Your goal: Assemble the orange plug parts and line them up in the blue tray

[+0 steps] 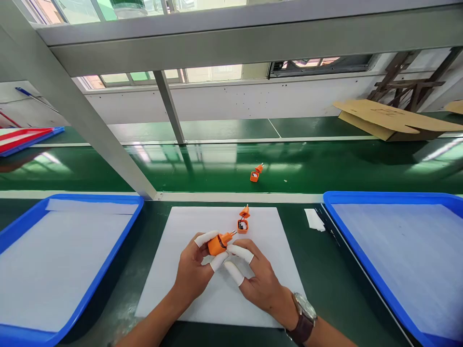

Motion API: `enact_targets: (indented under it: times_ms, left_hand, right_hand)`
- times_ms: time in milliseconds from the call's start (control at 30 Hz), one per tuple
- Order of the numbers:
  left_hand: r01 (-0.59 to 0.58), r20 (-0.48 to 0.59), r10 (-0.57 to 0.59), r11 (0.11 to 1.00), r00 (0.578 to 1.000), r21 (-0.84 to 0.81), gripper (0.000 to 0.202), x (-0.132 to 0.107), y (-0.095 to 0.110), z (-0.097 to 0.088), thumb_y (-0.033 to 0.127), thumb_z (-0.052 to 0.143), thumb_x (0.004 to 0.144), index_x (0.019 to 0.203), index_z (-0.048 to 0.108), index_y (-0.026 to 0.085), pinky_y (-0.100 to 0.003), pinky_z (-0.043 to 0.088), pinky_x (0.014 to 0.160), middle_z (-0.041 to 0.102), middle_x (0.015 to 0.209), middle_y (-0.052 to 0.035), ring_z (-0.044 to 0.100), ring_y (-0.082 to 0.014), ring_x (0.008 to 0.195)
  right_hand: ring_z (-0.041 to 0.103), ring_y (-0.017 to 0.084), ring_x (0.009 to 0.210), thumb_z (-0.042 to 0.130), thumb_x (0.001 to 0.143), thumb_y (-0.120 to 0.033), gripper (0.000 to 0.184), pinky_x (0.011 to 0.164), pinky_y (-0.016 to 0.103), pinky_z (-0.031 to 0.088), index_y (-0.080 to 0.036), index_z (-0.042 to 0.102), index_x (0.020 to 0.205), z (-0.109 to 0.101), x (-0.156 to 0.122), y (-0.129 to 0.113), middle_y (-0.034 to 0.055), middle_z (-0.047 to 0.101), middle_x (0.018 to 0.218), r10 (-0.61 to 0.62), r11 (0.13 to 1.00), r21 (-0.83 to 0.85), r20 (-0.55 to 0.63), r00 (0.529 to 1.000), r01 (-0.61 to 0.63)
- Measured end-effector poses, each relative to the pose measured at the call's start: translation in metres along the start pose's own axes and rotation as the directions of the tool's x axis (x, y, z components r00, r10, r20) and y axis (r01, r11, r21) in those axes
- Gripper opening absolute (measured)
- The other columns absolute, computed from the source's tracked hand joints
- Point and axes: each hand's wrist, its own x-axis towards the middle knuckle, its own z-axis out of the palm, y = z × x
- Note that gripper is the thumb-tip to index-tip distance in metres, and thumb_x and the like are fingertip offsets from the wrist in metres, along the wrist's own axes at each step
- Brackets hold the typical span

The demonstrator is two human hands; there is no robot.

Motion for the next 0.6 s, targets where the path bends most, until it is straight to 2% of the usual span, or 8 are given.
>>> enact_targets:
  times_ms: [133,300,367,467,533,600]
  left_hand:
    - [-0.12,-0.002,0.122,0.977,0.992,0.174,0.047,-0.004,-0.002,0.003,0.02,0.071,0.083,0.127,0.061,0.032,-0.039,0.062,0.087,0.065,0.106,-0.0043,0.067,-0.0216,0.099]
    - [-0.13,0.001,0.132,0.968,0.991,0.215,0.043,-0.006,-0.007,0.003,0.019,0.068,0.085,0.125,0.061,0.031,-0.037,0.063,0.083,0.065,0.105,-0.004,0.067,-0.0207,0.097]
    - [-0.07,0.0,0.071,0.981,0.997,0.18,0.04,-0.004,-0.007,0.003,0.022,0.068,0.085,0.124,0.061,0.03,-0.038,0.063,0.086,0.065,0.105,-0.004,0.068,-0.0209,0.097]
    - [0.104,-0.03,-0.101,0.99,0.994,0.093,0.038,-0.001,-0.006,0.004,0.027,0.073,0.082,0.119,0.062,0.026,-0.04,0.061,0.09,0.068,0.108,-0.0056,0.069,-0.0232,0.101]
    - [0.19,-0.052,-0.189,0.981,0.981,0.034,0.041,0.0,-0.006,0.003,0.027,0.077,0.077,0.115,0.062,0.024,-0.041,0.059,0.092,0.069,0.111,-0.007,0.069,-0.0248,0.104]
    - [0.226,-0.046,-0.225,0.974,0.973,0.012,0.044,0.0,-0.007,0.001,0.025,0.08,0.073,0.113,0.062,0.023,-0.042,0.057,0.095,0.069,0.114,-0.0078,0.067,-0.0258,0.108]
  right_hand:
    - [0.062,0.027,0.11,0.06,0.09,-0.009,0.048,0.092,0.049,0.057,-0.031,0.053,0.132,0.004,-0.001,0.002,0.0098,0.061,0.118,0.042,0.999,0.018,-0.014,0.999,-0.041]
    - [0.06,0.027,0.115,0.058,0.09,-0.009,0.046,0.098,0.049,0.054,-0.028,0.055,0.132,0.004,0.0,-0.002,0.0103,0.062,0.122,0.065,0.998,0.005,0.042,0.997,-0.065]
    - [0.06,0.027,0.116,0.058,0.089,-0.01,0.046,0.098,0.048,0.054,-0.026,0.055,0.133,0.002,0.002,-0.003,0.0113,0.061,0.125,0.071,0.997,-0.001,0.092,0.993,-0.071]
    - [0.063,0.025,0.106,0.057,0.091,-0.011,0.041,0.09,0.044,0.056,-0.026,0.058,0.129,-0.006,0.01,-0.004,0.0099,0.064,0.117,0.053,0.999,-0.01,0.119,0.991,-0.052]
    - [0.064,0.022,0.098,0.054,0.094,-0.012,0.035,0.085,0.04,0.056,-0.028,0.062,0.123,-0.017,0.018,-0.002,0.0075,0.065,0.11,0.047,0.998,-0.041,0.058,0.997,-0.044]
    - [0.064,0.021,0.094,0.052,0.096,-0.014,0.03,0.083,0.038,0.054,-0.028,0.064,0.12,-0.031,0.031,0.006,0.0064,0.065,0.107,0.093,0.987,-0.127,-0.027,0.995,-0.096]
